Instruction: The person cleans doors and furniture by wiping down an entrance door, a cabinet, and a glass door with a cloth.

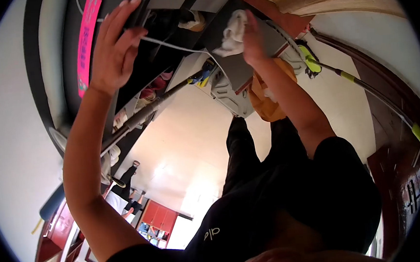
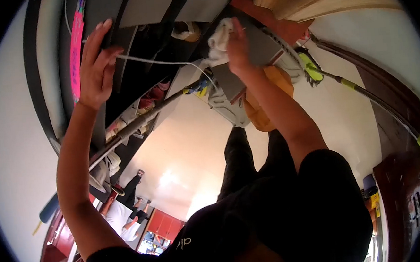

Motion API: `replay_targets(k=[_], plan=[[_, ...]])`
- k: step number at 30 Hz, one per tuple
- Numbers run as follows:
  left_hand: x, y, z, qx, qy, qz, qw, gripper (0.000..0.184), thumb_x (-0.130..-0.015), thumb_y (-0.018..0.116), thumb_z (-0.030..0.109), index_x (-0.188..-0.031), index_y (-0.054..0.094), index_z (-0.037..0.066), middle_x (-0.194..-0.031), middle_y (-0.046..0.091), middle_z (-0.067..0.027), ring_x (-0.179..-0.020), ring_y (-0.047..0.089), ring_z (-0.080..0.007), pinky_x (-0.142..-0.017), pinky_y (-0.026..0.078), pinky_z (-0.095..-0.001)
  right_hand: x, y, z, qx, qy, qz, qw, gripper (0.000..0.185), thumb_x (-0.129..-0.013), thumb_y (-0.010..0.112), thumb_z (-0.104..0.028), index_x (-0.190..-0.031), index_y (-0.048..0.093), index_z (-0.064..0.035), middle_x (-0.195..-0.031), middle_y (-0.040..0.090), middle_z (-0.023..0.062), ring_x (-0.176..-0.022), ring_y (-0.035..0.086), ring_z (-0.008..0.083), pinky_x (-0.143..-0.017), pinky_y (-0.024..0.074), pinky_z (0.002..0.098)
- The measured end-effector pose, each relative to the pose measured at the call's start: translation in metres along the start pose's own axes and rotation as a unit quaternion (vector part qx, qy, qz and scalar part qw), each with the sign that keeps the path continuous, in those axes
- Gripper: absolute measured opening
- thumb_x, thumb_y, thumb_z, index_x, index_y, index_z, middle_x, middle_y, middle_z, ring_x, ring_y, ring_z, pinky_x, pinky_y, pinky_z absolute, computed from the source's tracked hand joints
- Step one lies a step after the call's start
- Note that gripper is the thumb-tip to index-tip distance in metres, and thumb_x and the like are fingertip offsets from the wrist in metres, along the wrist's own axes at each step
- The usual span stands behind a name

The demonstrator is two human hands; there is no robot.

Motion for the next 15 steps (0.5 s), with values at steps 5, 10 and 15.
replay_targets(k=[5,10,15], plan=[[0.000,-0.009,0.014,0.000,0.035,0.044,0.998,0.024,-0.088,0.056,0.005,-0.111,0.063,0.007,-0.140,0.050,-0.0209,-0.130,0.048,-0.0389,-0.108,0.037,-0.0494,0.035,-0.101,-0.045,-0.027,0.062,0.056,0.996,0.044,-0.103,0.043,-0.013,-0.146,0.043,-0.0114,-0.136,0.053,0.0071,-0.117,0.056,0.0224,-0.098,0.0486,0.0367],[0.013,-0.003,0.007,-0.027,0.062,0.036,0.997,0.034,-0.092,0.055,0.009,-0.126,0.059,0.009,-0.152,0.036,-0.0226,-0.137,0.039,-0.0431,-0.113,0.031,-0.0547,0.128,-0.161,-0.098,-0.015,0.021,0.045,0.999,0.040,-0.102,0.045,-0.020,-0.140,0.049,-0.0075,-0.130,0.058,0.0069,-0.117,0.058,0.0220,-0.100,0.0474,0.0359],[0.026,-0.028,0.069,-0.149,0.008,0.104,0.983,0.049,-0.090,0.058,0.014,-0.139,0.052,0.013,-0.152,0.037,-0.0198,-0.137,0.039,-0.0409,-0.112,0.030,-0.0581,0.241,-0.207,-0.080,-0.017,0.046,0.046,0.998,0.042,-0.103,0.042,-0.028,-0.134,0.053,-0.0014,-0.130,0.061,0.0094,-0.121,0.057,0.0227,-0.106,0.0431,0.0367]])
Point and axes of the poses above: each hand's wrist, its own x-axis away from the middle knuckle, its own y-axis out of the palm, z = x × y, the point moved 7 cm from there along -x, towards the middle knuckle
